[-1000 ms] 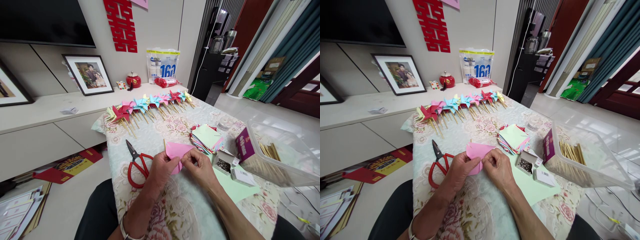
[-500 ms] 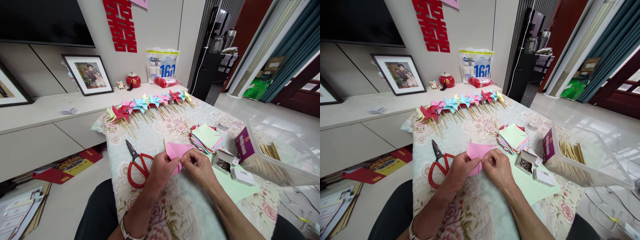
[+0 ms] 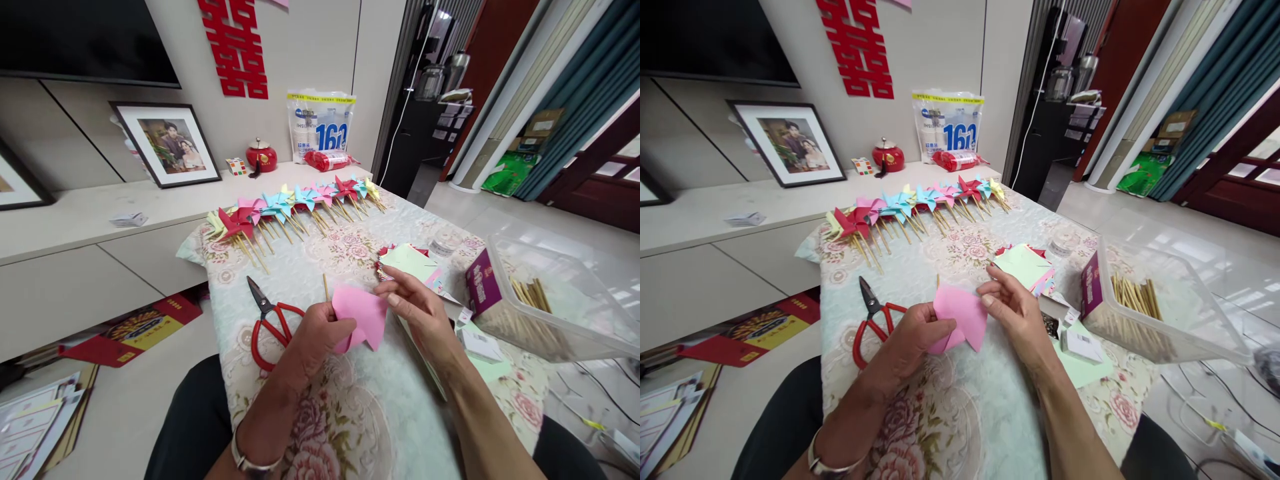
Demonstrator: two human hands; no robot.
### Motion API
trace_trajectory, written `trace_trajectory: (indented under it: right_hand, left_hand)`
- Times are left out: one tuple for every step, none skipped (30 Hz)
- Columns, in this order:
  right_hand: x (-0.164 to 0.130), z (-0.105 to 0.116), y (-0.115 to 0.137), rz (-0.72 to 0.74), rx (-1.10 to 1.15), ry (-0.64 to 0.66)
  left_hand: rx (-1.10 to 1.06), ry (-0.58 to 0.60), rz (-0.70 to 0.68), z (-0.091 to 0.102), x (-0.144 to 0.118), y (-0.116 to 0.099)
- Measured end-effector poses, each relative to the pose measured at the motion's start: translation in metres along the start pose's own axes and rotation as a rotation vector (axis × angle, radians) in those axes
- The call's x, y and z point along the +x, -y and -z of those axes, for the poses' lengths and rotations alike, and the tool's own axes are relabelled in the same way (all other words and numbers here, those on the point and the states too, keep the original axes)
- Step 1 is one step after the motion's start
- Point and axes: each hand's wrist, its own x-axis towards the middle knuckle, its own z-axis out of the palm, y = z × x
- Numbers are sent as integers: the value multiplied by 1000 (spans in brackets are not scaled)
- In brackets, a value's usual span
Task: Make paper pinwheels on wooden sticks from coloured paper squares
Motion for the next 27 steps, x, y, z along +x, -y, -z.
trace_trajectory:
  right_hand:
    - [-1,0,2,-46,-5,73]
    - [-1,-1,3,-85,-37,130]
    - [-2,-2,5,-114,-92,171]
    - [-3,-3,6,-134,-164,200]
    - [-4,-4,7,-146,-239,219]
    - [-5,-5,7,-148,-309,232]
    - [-6,-5,7,-137,-366,239]
    - [-6,-5,7,-117,-410,245]
    - [-6,-6,6,-95,-447,252]
    - [-6,-6,6,-72,-480,258]
    - [-6,-5,5,-52,-512,262]
    - [-5,-5,5,-37,-540,267]
    - [-5,-5,4,-28,-566,271]
    - [-5,-6,4,-20,-589,273]
    - [-5,-6,4,-10,-612,274]
    - [-5,-6,4,1,-635,275]
    - [-5,-6,5,12,-657,278]
    - [-5,-6,5,23,-679,279]
    - [-5,-7,6,33,-699,279]
    - [-6,-7,7,43,-719,277]
    - [-7,-8,8,53,-737,275]
    - [-8,-8,9,61,-753,276]
    - [-8,-9,10,69,-768,279]
    - [-9,-9,10,74,-783,286]
    - [-10,-10,11,79,-797,292]
    - [-10,-10,11,84,-810,297]
    - [-10,-10,11,88,-821,298]
  left_hand:
    - [23,29,2,1,-1,0]
    - [46,55,5,1,-1,-1]
    - [68,74,8,1,-1,-1]
    - [91,81,9,2,-1,-1]
    - [114,79,12,2,-1,-1]
    - [139,74,14,2,-1,-1]
    - [166,67,16,2,-1,-1]
    - [194,57,18,2,-1,0]
    - [222,49,21,2,0,1]
    - [248,46,22,2,1,3]
    - [271,47,20,2,1,4]
    - [292,50,14,3,2,6]
    - [309,54,2,3,3,8]
    - [325,55,-11,3,3,9]
    - [341,51,-24,3,4,9]
    - [356,41,-33,2,3,9]
    - [370,30,-39,2,3,9]
    - [380,21,-40,1,3,9]
    - [384,14,-40,1,2,8]
    - [383,12,-39,0,2,8]
    - [379,11,-42,0,1,8]
    - [378,10,-50,-1,1,9]
    - [379,8,-63,-1,1,10]
    - [381,5,-78,-1,1,11]
    - [383,1,-93,-1,2,12]
    - [384,-3,-103,-1,2,13]
    - [380,-5,-108,0,2,14]
